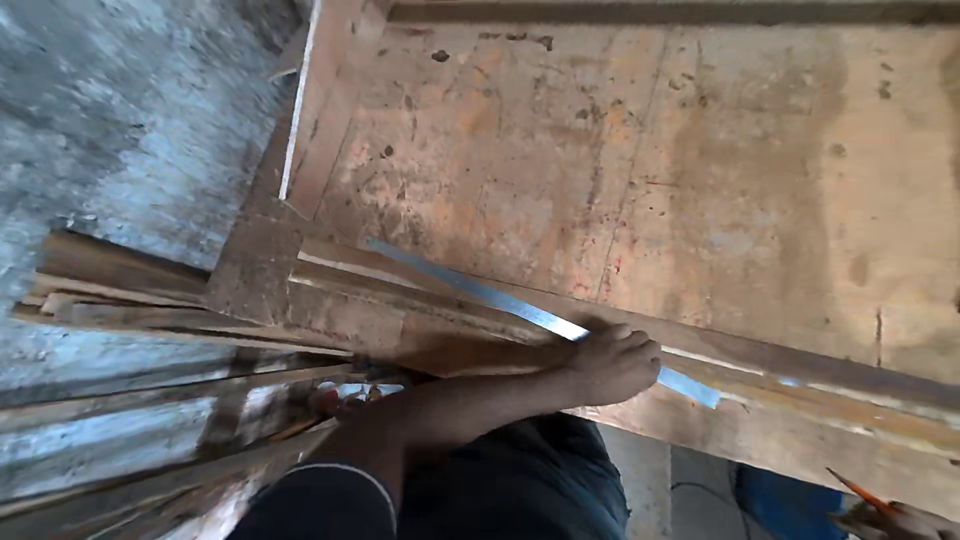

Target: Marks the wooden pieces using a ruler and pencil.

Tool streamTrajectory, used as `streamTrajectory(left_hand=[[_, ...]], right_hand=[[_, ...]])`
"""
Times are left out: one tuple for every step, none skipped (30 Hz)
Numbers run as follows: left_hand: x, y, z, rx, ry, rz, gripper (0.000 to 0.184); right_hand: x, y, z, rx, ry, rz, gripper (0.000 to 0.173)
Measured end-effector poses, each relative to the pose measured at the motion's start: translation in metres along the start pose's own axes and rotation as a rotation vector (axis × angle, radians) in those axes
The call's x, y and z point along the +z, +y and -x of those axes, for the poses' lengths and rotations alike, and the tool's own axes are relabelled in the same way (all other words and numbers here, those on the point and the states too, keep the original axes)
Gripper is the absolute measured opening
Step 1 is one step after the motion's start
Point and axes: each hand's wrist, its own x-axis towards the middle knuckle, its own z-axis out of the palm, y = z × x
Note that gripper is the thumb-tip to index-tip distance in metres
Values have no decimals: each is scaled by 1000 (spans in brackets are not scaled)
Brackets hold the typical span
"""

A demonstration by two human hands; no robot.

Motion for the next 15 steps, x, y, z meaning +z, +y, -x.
streamTrajectory(left_hand=[[-9, -14, 15, 44, -11, 11, 24], [-19, -31, 33, 90, -16, 18, 22], [-28, -51, 52, 142, -31, 23, 21], [-40, -73, 71, 195, -60, 21, 20], [-53, -98, 91, 255, -96, 15, 21], [-63, -123, 112, 318, -122, 20, 21], [-75, -148, 131, 380, -157, 29, 22], [-86, -173, 146, 437, -192, 24, 23], [-95, -199, 156, 491, -213, 19, 24], [-101, -224, 163, 527, -232, 16, 25], [-105, -245, 169, 549, -263, 5, 25], [-105, -263, 171, 588, -273, -4, 25], [-104, -281, 169, 635, -279, -13, 25], [-102, -296, 165, 691, -279, -30, 24], [-101, -308, 157, 727, -288, -40, 24]], right_hand=[[10, -2, 9, 1, 15, 3, 13], [25, -8, 19, 2, 34, 13, 13], [43, -16, 30, 1, 59, 25, 12], [64, -26, 41, 0, 93, 33, 10], [87, -36, 55, 5, 132, 38, 10], [111, -47, 70, 28, 161, 44, 10], [134, -58, 85, 54, 185, 45, 10], [155, -66, 97, 72, 202, 36, 10], [176, -72, 106, 81, 216, 17, 11], [195, -77, 114, 93, 229, -3, 10], [212, -81, 123, 106, 235, -13, 9], [227, -86, 131, 118, 237, -15, 9], [241, -91, 139, 130, 243, -10, 8], [254, -96, 146, 137, 253, -5, 8], [265, -101, 152, 143, 268, -2, 8]])
